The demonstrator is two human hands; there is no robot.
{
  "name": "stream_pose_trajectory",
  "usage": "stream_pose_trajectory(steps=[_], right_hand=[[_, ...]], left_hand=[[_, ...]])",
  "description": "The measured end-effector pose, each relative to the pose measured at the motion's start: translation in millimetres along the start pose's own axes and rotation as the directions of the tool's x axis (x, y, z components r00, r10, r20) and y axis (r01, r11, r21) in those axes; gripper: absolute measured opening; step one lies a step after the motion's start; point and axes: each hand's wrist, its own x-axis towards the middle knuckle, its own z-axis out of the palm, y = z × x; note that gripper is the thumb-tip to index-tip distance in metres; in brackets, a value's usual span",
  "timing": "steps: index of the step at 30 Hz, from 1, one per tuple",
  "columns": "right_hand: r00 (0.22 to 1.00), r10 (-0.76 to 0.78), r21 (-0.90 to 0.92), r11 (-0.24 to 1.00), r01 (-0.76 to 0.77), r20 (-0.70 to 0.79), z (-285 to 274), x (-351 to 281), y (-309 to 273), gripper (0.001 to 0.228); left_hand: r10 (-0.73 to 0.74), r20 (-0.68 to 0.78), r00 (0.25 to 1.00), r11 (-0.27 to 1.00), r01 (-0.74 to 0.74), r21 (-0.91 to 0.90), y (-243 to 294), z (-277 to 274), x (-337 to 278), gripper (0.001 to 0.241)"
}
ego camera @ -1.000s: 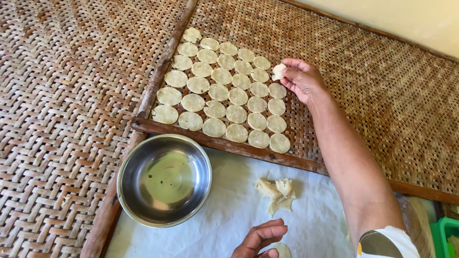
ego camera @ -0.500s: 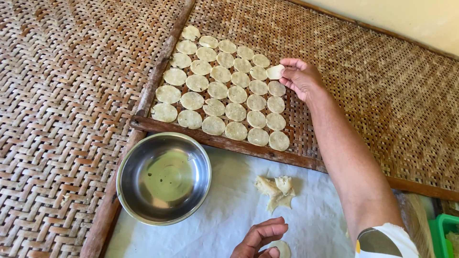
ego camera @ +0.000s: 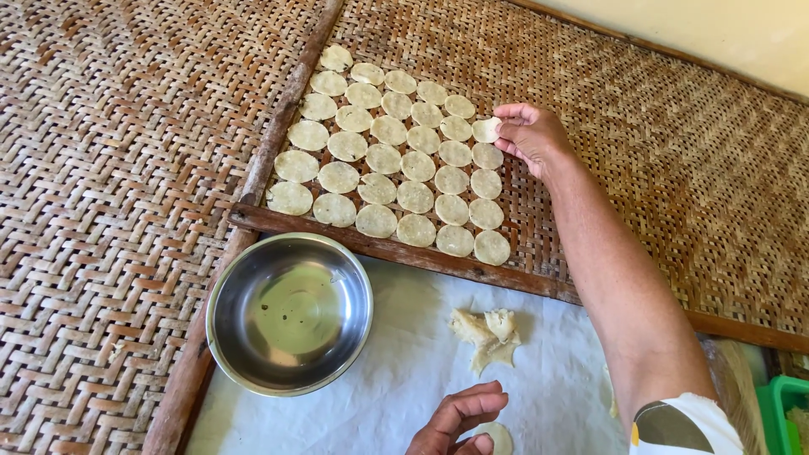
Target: Cutting small circles from a sheet of dough and arranging them on a large woven tray for drying or further processing.
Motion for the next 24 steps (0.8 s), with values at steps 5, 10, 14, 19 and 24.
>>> stream_pose_trajectory(steps=[5,10,14,19,24], right_hand=[[0.998,-0.057,-0.088,0.995,0.056,-0.008,-0.2,-1.4,-1.8,0.026],[0.994,-0.112,-0.263,0.959,0.109,0.002,1.2,-7.4,-6.5,0.032],[0.982,-0.185,-0.474,0.862,0.179,0.034,3.0,-15.8,-9.1,0.051],[0.959,-0.275,-0.785,0.579,0.22,0.065,7.2,-23.1,-7.0,0.063],[0.95,-0.306,-0.902,0.387,0.189,0.068,2.6,-27.8,3.2,0.078]], left_hand=[[-0.006,0.002,1.0,0.999,0.006,0.04,8.7,2.8,-1.7,0.038],[-0.022,-0.01,1.0,0.999,0.022,0.038,12.4,5.0,-3.0,0.038],[-0.03,-0.01,1.0,0.999,0.03,0.041,13.9,5.0,-3.6,0.037],[0.017,-0.022,1.0,0.999,-0.016,0.043,15.3,8.1,-4.5,0.034],[0.095,-0.038,0.995,0.995,-0.094,0.033,24.3,12.2,-6.4,0.036]])
